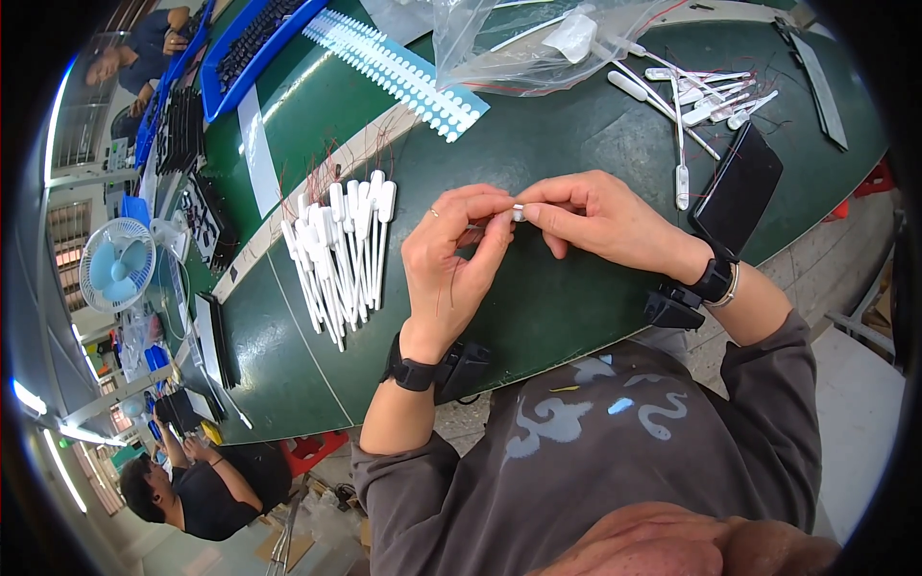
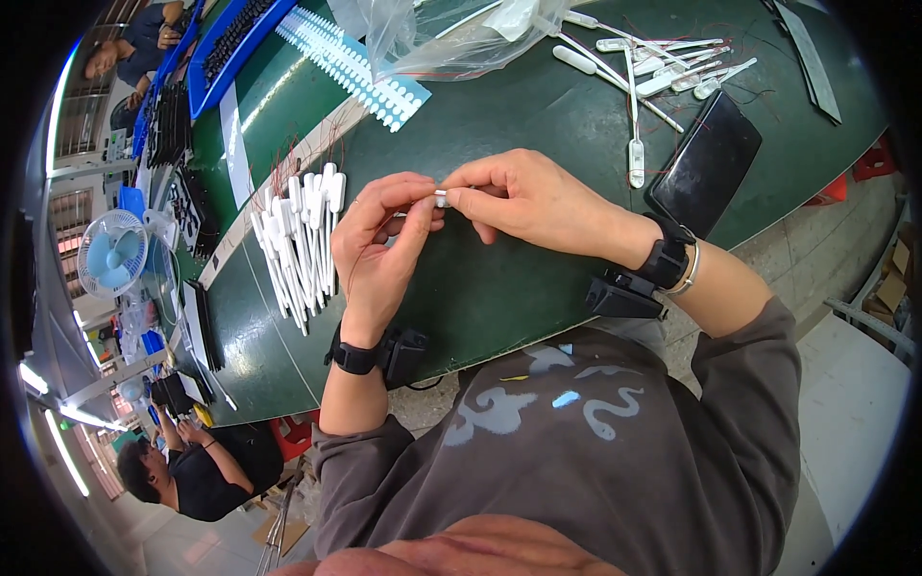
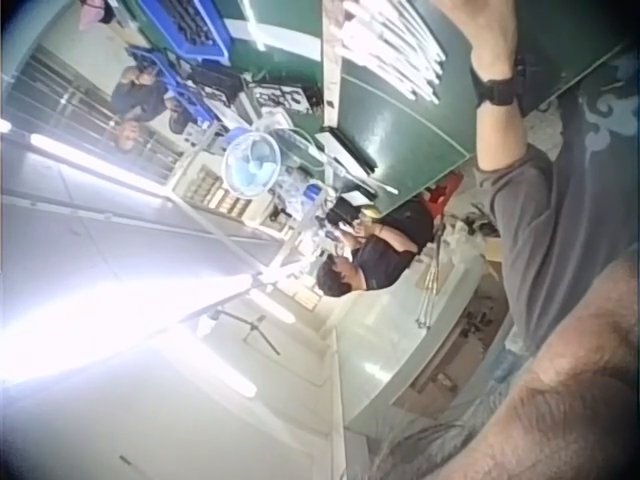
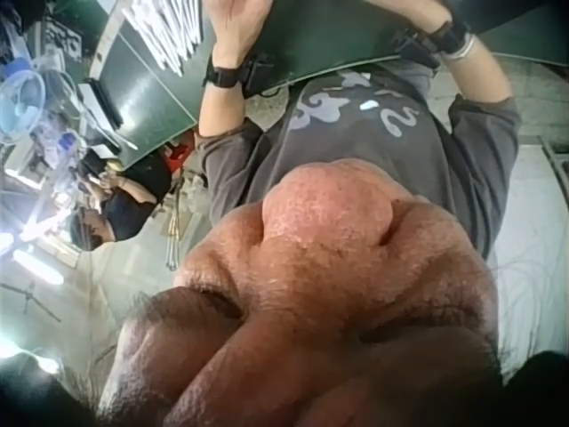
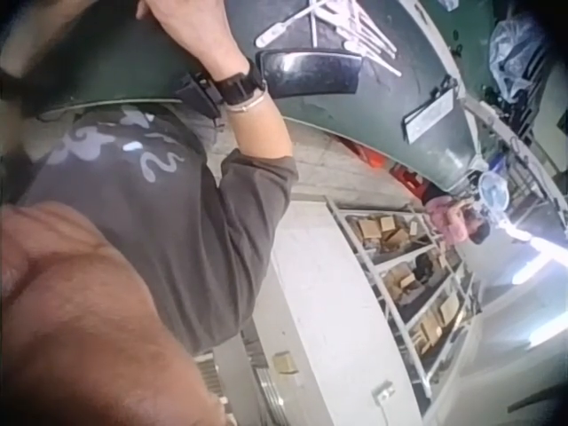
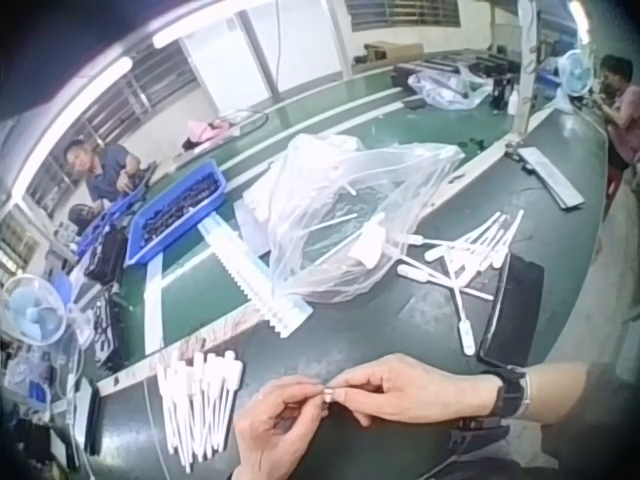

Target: Assembling small plastic and wire components for an electronic device at a factory workstation.

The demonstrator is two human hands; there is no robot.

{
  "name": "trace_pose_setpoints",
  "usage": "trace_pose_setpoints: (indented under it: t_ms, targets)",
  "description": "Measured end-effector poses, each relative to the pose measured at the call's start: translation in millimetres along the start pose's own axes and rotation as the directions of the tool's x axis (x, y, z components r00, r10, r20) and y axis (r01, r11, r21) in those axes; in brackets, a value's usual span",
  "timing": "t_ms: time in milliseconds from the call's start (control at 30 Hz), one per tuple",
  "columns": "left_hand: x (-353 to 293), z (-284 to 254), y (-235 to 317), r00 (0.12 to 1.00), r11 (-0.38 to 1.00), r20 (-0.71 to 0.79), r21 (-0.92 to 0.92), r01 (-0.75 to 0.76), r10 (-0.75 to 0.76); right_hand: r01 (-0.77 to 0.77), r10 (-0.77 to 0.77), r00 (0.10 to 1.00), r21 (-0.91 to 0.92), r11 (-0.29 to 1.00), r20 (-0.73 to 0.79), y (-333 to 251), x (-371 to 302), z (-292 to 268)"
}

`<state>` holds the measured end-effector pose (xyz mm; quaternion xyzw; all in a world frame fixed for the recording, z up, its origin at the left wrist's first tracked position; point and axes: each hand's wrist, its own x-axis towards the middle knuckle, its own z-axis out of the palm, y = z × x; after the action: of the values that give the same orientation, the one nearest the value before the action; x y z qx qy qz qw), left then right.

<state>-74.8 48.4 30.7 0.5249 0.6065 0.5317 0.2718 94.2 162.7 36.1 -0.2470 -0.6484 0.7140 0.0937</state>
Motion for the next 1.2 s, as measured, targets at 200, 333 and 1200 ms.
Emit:
trace_pose_setpoints:
  t_ms: [200, 333, 1200]
  targets:
    - [0.7, 0.1, 2.2, 0.999, 0.998, -0.016, 0.051, -0.044, 0.045, -0.04, 0.041, 0.999, 0.027, 0.999, -0.03, -4.0, 0.4, 1.1]
    - [-0.7, -1.5, 1.5, 0.997, 0.998, -0.07, -0.055, -0.019, 0.015, -0.057, 0.059, 0.998, 0.064, 0.996, -0.028, -4.5, 1.1, -1.7]
    - [-10.0, -2.1, 4.2, 0.952, 0.778, 0.006, -0.575, 0.252, -0.305, 0.046, -0.051, 0.993, -0.051, 0.998, -0.103, -3.6, 3.0, 22.0]
